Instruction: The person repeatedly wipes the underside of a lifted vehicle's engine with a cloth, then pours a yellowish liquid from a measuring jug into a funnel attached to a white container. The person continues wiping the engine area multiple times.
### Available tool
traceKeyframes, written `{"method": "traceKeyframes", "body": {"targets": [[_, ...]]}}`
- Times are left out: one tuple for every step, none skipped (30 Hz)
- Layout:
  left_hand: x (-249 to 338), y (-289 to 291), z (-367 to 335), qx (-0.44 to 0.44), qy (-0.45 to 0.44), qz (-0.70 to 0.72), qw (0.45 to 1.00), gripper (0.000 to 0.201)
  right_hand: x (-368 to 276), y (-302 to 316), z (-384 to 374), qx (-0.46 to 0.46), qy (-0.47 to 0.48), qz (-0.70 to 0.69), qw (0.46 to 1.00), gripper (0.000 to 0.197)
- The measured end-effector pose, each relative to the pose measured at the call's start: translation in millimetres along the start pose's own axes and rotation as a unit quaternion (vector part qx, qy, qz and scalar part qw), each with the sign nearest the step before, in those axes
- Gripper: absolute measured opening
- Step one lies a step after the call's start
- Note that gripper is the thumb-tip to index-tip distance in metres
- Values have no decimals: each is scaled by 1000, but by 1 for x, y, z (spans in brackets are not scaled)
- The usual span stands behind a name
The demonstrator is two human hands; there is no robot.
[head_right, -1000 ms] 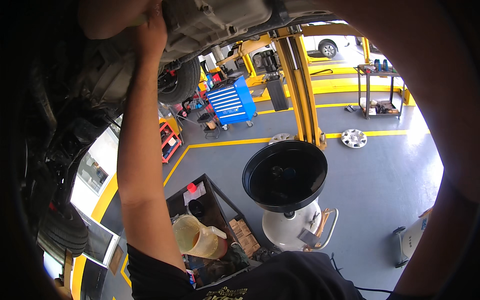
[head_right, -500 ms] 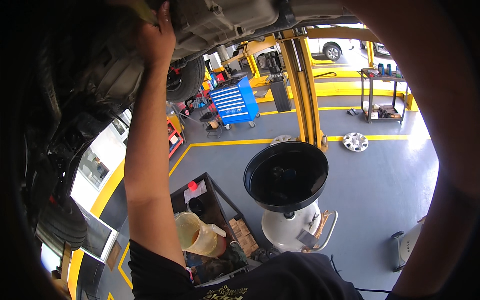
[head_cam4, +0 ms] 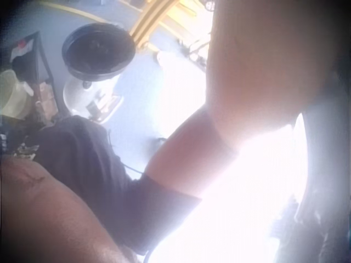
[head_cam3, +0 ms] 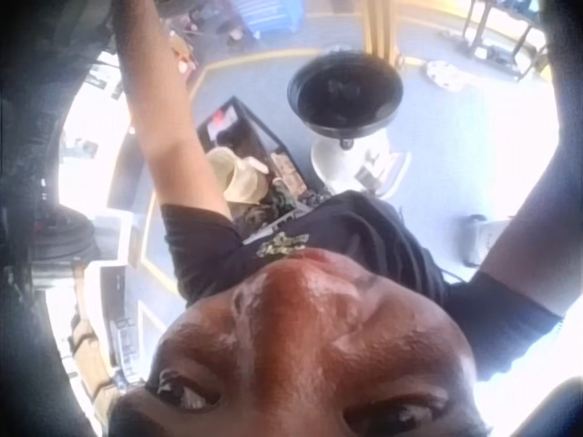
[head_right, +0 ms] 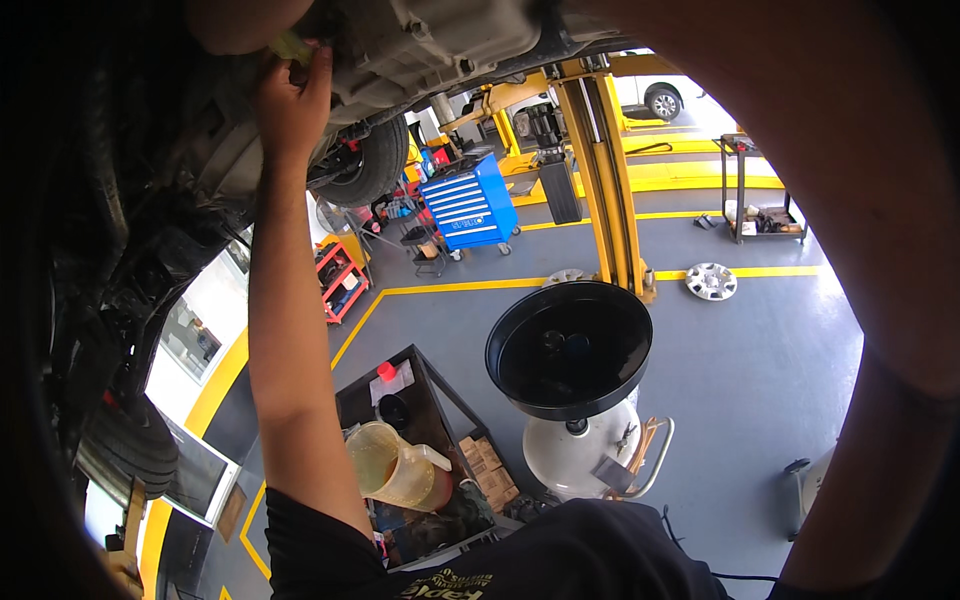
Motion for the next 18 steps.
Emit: {"method": "traceKeyframes", "body": {"targets": [[-1,2,-1,-14,5,26,1000,24,0,0,1,0,-1,-1,1000,22],[-1,2,-2,-32,15,53,998,25,0,-1,1,0,-1,-2,1000,22],[1,4,-2,-39,1,50,998,23,0,-1,1,0,0,-4,1000,22],[2,6,-2,-51,-8,47,998,22,0,-1,0,2,0,-5,1000,22],[3,8,-3,-57,-21,46,997,20,0,-2,1,3,1,-6,1000,22],[1,6,-3,-87,-9,28,996,23,0,-2,1,5,1,-7,1000,22],[-2,5,-3,-112,1,14,994,26,0,-2,1,5,3,-6,1000,21],[-3,4,-2,-133,-2,4,991,29,1,-2,1,6,2,-8,1000,21],[-7,4,-4,-147,2,-28,989,29,0,-3,1,7,4,-9,1000,21],[-9,4,-6,-156,-7,-57,986,29,0,-3,1,8,6,-10,1000,21],[-10,5,-7,-165,-16,-86,982,29,0,-4,1,9,6,-13,1000,21],[-11,6,-8,-181,-9,-54,982,29,0,-4,1,9,8,-13,1000,21],[-12,6,-11,-196,-4,-22,980,29,0,-3,1,11,7,-15,1000,21],[-11,6,-14,-211,2,11,978,30,-1,-4,5,13,11,-15,1000,21],[-6,10,-16,-187,-24,2,982,30,0,-4,2,12,11,-14,1000,21],[0,14,-19,-164,-50,-7,985,30,-1,-4,4,15,13,-15,1000,21],[6,18,-21,-140,-76,-17,987,30,0,-4,4,15,13,-17,1000,21],[10,19,-23,-147,-89,-31,985,32,0,-4,4,17,14,-18,1000,21]]}}
Point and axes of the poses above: each hand's wrist, its own z-axis away from the middle knuckle, its own y-axis out of the back of the hand, x = y × z, the point moved 6 cm from there along -z, towards the middle knuckle, and after that the axes turned 8 degrees about -z, right-handed, at the moved point
